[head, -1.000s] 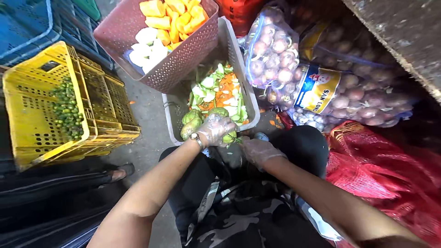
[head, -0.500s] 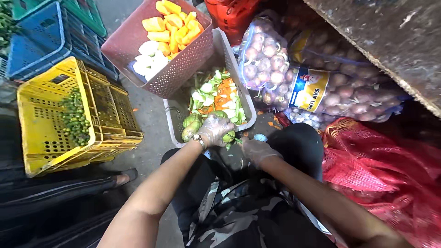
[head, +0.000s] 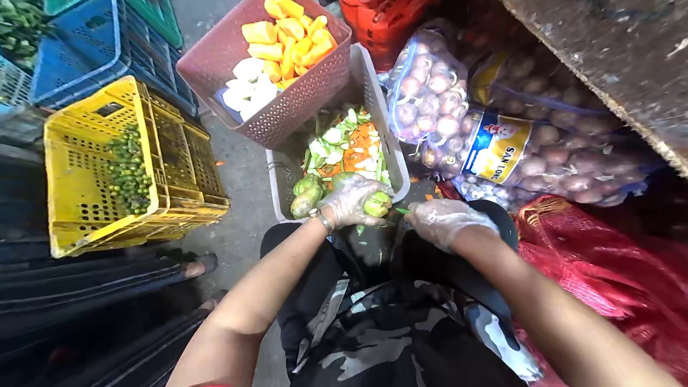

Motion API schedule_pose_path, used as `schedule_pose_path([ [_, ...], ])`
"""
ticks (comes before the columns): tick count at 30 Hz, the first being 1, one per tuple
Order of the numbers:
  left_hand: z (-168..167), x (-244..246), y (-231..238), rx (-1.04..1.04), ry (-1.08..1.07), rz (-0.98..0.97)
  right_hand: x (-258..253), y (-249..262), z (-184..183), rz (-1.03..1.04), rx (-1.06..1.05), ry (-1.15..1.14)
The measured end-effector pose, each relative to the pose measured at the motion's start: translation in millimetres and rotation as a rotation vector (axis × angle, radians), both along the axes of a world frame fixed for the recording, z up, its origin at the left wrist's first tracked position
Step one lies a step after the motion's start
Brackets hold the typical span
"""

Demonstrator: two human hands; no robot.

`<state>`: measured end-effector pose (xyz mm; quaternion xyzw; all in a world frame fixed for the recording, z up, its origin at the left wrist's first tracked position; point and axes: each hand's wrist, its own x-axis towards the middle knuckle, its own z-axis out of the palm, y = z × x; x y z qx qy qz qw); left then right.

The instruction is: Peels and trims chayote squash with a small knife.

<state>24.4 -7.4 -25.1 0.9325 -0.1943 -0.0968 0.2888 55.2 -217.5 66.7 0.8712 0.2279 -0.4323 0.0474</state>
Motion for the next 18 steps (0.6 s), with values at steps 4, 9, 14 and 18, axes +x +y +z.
schedule_pose_path([
  [4,-12.3,3.9,0.2,-0.214,0.082,0.004,14.3,10.8,24.3,0.116,-0.117,-0.015],
  [9,-18.8,5.8,38.5,-0.278,0.157,0.086,15.8,24.6,19.2,0.122,-0.012,-0.044],
  [14,-3.6,5.2,65.9,-0.091,0.199,0.055,-7.7,28.4,-17.1,-0.002,0.121,-0.084],
  [18,-11.6,1.2,72.3,-0.251,0.197,0.046,-14.7,25.6,-32.0,-0.010,0.174,-0.080],
])
